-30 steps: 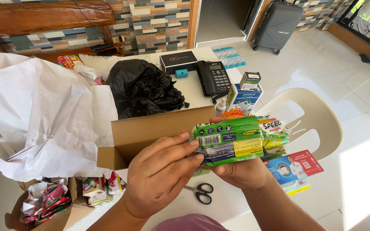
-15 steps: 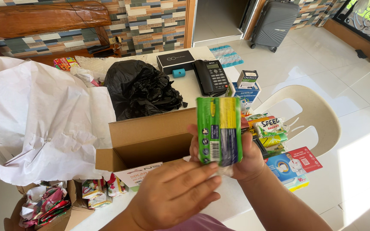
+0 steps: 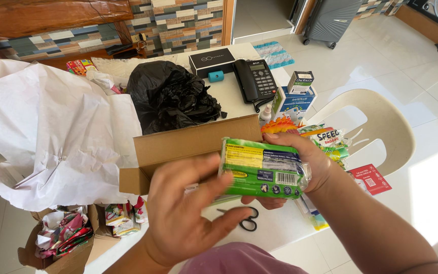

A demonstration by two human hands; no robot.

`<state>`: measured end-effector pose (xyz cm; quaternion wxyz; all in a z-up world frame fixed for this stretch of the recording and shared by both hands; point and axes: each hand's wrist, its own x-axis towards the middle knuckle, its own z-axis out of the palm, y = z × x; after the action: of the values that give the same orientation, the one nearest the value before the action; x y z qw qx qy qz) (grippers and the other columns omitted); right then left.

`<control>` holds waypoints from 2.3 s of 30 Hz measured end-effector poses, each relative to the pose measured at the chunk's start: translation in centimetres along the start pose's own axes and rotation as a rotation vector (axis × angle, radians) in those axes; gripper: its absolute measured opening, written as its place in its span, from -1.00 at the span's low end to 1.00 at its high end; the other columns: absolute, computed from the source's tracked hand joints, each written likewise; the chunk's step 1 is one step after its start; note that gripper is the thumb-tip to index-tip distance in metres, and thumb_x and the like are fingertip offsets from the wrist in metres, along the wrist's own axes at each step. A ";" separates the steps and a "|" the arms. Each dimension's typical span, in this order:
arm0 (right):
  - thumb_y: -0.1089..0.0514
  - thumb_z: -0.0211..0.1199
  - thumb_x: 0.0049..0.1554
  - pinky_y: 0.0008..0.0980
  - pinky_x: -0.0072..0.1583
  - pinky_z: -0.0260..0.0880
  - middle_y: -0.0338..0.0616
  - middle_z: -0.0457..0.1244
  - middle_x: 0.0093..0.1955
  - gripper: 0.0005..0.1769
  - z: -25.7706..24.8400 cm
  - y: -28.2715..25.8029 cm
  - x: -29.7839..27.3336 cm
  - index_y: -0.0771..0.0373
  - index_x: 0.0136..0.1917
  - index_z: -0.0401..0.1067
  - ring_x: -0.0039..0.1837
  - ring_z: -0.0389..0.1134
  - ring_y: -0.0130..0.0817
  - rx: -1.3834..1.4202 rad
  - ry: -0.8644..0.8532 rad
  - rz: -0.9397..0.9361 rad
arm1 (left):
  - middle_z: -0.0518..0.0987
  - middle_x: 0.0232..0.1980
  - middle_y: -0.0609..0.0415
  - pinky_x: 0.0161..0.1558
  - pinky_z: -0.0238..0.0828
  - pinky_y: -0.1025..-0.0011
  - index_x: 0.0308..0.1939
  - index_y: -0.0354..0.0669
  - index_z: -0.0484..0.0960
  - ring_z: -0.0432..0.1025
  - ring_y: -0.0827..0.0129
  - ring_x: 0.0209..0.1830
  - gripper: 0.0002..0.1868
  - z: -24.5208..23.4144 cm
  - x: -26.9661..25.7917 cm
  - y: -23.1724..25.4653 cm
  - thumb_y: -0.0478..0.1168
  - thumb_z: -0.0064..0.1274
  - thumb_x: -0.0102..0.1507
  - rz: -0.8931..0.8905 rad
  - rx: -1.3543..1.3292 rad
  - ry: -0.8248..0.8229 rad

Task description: The person unwraps festive wrapping paper from a boxed solar flood light using scissors and their hands, removes the paper, opens the product box, and takes out soap packages, peeling the plastic wrapper off one soap bar.

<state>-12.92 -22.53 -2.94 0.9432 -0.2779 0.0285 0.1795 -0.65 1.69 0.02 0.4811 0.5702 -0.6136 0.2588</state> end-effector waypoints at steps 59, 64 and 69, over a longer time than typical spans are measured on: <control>-0.39 -0.02 0.33 -0.49 -0.29 0.27 -0.12 0.27 -0.32 0.00 -8.3 3.6 -4.6 0.55 0.61 0.04 -0.34 0.22 -0.44 0.340 -0.230 -0.320 | 0.41 0.37 -0.12 0.21 0.28 0.23 0.42 -0.28 0.29 0.34 0.08 0.34 -0.27 6.9 1.4 -2.8 -0.15 0.22 0.23 -0.505 -0.517 -0.542; -0.49 -0.07 0.35 -0.45 -0.35 0.23 0.08 0.27 -0.30 -0.15 -4.1 4.5 -1.6 0.23 0.54 0.21 -0.38 0.25 -0.31 0.358 -0.584 -0.191 | 0.61 0.11 0.04 0.11 0.48 0.41 0.43 -0.23 0.33 0.50 0.44 0.05 -0.38 8.6 2.7 -2.3 -0.18 0.15 0.33 -0.714 -0.923 -0.503; -0.35 0.04 0.33 -0.43 -0.36 0.25 0.13 0.28 -0.32 -0.29 -2.8 4.7 -3.3 0.17 0.51 0.26 -0.41 0.26 -0.27 0.222 -0.416 -0.234 | 0.62 -0.12 0.08 -0.15 0.54 0.48 0.20 -0.36 0.51 0.48 0.58 -0.19 -0.61 7.5 2.6 -0.6 -0.22 0.16 0.35 -0.917 -1.008 -0.402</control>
<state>-17.50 -21.42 -7.18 0.9679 -0.1312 -0.1786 0.1182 -1.99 -6.10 -0.83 0.6241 0.5158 -0.4339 -0.3952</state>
